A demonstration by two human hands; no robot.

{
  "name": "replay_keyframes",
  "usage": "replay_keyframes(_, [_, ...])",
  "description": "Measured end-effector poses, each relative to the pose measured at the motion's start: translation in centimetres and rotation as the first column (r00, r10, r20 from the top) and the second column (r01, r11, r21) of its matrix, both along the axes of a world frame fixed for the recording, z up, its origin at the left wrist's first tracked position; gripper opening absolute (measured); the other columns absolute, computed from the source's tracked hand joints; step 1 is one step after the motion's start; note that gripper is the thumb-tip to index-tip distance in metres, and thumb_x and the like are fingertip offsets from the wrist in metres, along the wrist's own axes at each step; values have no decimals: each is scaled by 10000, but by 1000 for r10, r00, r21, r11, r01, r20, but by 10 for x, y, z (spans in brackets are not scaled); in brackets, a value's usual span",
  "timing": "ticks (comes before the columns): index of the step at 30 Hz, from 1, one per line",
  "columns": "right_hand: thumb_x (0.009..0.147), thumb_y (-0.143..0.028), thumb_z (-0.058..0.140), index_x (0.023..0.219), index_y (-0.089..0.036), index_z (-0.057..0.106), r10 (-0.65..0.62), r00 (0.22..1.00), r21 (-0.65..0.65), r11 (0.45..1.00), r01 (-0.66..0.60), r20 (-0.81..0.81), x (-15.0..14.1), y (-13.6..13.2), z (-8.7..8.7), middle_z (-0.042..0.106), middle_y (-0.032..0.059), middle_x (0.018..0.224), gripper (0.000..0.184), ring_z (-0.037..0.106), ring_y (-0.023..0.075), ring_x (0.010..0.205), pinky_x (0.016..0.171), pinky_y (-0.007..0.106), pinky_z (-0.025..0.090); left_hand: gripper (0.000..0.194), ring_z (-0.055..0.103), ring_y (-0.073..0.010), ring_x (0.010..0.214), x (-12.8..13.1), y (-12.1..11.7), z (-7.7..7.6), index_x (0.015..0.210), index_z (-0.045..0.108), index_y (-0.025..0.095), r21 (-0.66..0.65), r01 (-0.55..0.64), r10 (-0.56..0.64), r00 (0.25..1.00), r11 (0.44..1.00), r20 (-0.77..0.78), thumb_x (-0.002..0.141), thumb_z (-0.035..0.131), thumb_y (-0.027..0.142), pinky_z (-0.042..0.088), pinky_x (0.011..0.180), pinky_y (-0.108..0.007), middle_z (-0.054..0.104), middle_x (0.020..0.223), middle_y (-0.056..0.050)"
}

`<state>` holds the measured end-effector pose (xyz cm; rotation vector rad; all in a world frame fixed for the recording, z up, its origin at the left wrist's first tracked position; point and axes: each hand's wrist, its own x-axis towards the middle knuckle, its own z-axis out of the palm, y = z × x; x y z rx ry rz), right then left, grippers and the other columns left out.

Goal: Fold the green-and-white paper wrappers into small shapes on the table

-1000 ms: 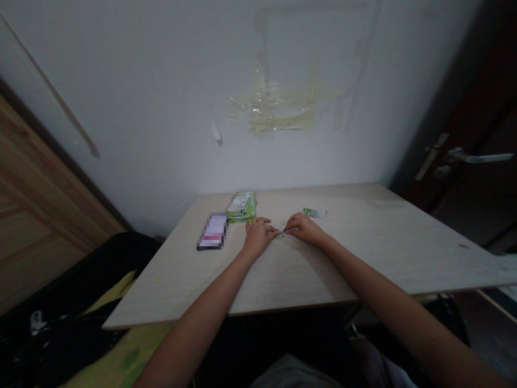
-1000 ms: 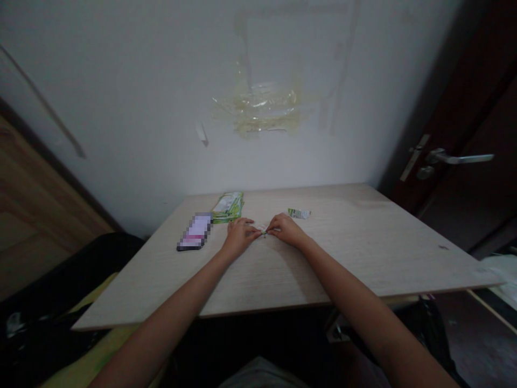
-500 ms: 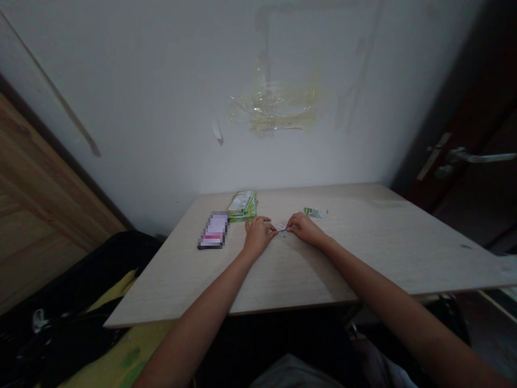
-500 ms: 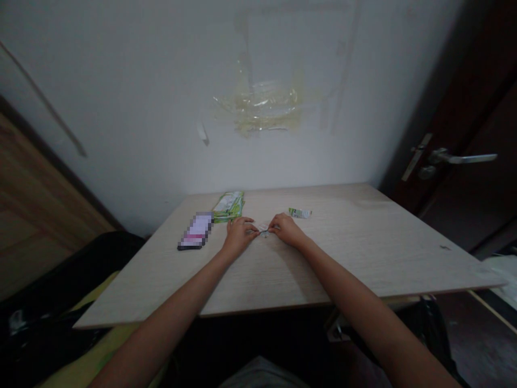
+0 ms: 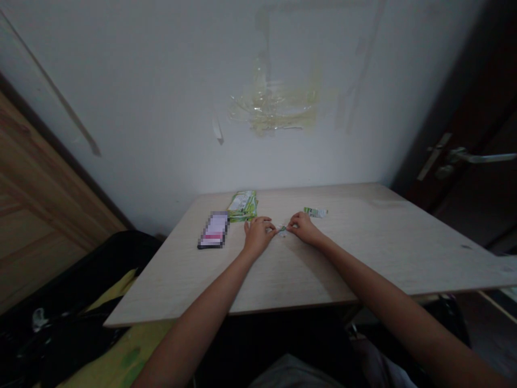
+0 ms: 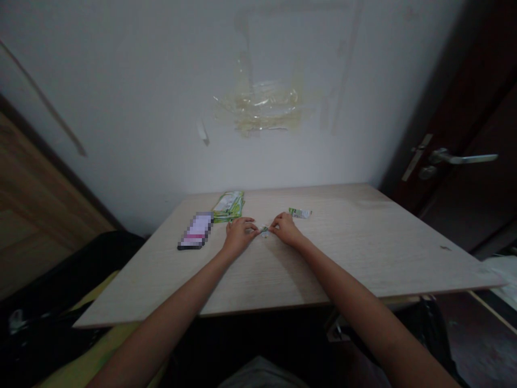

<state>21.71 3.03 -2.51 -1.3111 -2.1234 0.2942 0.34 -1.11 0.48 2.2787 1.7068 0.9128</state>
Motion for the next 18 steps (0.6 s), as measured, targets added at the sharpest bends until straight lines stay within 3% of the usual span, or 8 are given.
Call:
replay_keyframes(7, [884, -284, 687, 896, -143, 770, -28, 998, 12, 1000, 28, 64, -3, 0, 0, 646, 146, 1089, 164, 547, 254, 1099, 1025, 374, 399, 137, 484, -276, 1299, 4, 0, 3, 813, 768, 274, -34, -55, 55, 998, 998, 7, 868, 698, 378, 257, 1137, -570, 656, 1315, -16])
replay_keyframes(18, [966, -300, 574, 1018, -90, 738, -67, 974, 6, 998, 68, 215, -12, -5, 6, 625, 180, 1135, 271, 517, 261, 1116, 1039, 365, 370, 115, 364, -345, 1386, 10, 1, 2, 778, 763, 273, -98, -149, 154, 987, 984, 47, 819, 738, 378, 166, 1106, -739, 560, 1463, -7])
